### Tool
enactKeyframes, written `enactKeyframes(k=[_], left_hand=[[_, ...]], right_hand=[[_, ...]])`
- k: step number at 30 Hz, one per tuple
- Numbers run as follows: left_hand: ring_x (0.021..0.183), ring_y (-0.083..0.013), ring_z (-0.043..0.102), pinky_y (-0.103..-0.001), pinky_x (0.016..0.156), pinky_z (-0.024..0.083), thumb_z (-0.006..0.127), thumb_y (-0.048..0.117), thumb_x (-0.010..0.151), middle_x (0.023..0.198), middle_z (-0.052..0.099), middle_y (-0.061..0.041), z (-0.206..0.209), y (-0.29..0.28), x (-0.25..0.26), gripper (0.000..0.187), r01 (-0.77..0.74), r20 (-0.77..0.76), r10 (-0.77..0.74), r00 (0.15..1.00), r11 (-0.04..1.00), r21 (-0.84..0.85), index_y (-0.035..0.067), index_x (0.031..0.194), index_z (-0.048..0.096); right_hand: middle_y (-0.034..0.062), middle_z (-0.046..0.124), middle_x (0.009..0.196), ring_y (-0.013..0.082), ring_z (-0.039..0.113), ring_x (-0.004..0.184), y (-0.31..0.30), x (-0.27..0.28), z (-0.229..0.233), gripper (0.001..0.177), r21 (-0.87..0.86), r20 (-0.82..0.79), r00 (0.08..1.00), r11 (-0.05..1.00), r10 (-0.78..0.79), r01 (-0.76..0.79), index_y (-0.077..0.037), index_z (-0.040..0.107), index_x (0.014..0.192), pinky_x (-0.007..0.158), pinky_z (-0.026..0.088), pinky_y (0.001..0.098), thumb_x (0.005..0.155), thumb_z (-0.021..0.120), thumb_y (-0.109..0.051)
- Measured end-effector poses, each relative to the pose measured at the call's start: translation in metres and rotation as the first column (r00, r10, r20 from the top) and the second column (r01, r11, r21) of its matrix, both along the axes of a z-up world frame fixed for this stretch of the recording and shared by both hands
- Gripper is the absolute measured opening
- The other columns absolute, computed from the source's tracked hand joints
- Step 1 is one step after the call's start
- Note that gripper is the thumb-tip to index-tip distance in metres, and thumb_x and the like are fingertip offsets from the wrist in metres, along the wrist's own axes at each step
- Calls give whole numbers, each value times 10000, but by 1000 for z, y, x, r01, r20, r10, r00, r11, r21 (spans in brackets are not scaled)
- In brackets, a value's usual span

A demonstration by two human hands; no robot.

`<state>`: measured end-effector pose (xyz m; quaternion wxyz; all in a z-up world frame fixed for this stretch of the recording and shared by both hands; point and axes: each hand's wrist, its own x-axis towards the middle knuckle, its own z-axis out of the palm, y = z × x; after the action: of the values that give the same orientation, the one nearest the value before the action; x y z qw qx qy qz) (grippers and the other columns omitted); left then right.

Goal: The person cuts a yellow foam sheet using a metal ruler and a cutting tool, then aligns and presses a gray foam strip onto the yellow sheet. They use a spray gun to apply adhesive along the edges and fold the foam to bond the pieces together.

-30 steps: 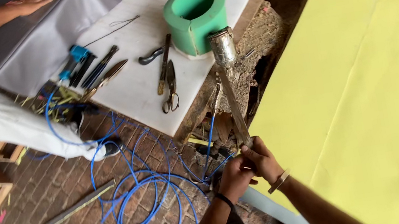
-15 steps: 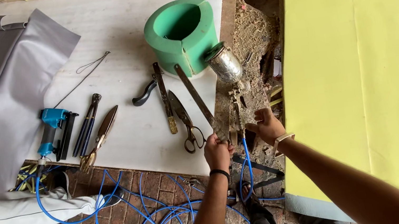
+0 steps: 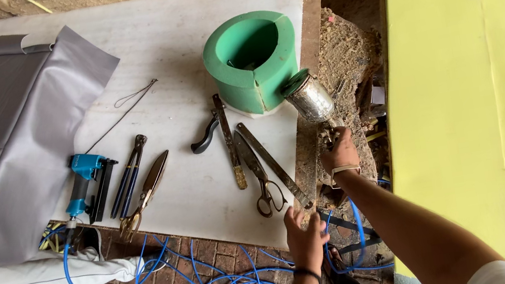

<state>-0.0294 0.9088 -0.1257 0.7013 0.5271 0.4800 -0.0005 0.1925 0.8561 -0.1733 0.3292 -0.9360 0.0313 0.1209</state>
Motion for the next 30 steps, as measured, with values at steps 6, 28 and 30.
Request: enactKeyframes(k=[6, 28, 30], left_hand=[[970, -202, 807, -335, 719, 697, 633, 447, 947, 1283, 771, -194, 39, 17, -13, 534, 340, 146, -417, 897, 863, 374, 98, 1349, 635], [1465, -396, 290, -473, 1176, 261, 1029, 515, 453, 1582, 255, -267, 232, 33, 141, 1487, 488, -139, -877, -459, -380, 786, 0, 1555, 174], [1451, -387, 386, -473, 1201, 289, 991, 538, 489, 1576, 385, -232, 230, 30, 133, 1345, 391, -249, -891, -379, -398, 830, 53, 1551, 323]], right_hand=[[156, 627, 1379, 298, 718, 908, -59, -44, 47, 789, 440, -233, 972, 893, 11, 95, -164, 471, 1476, 707, 621, 418, 738, 629, 68], [68, 773, 1232, 163, 699, 1134, -219, -171, 127, 576, 634, -278, 849, 750, 449, -188, -138, 537, 1442, 981, 580, 338, 894, 713, -143], [81, 781, 1213, 180, 705, 1123, -225, -180, 128, 563, 644, -275, 849, 742, 451, -185, -130, 562, 1425, 993, 577, 342, 889, 733, -133]])
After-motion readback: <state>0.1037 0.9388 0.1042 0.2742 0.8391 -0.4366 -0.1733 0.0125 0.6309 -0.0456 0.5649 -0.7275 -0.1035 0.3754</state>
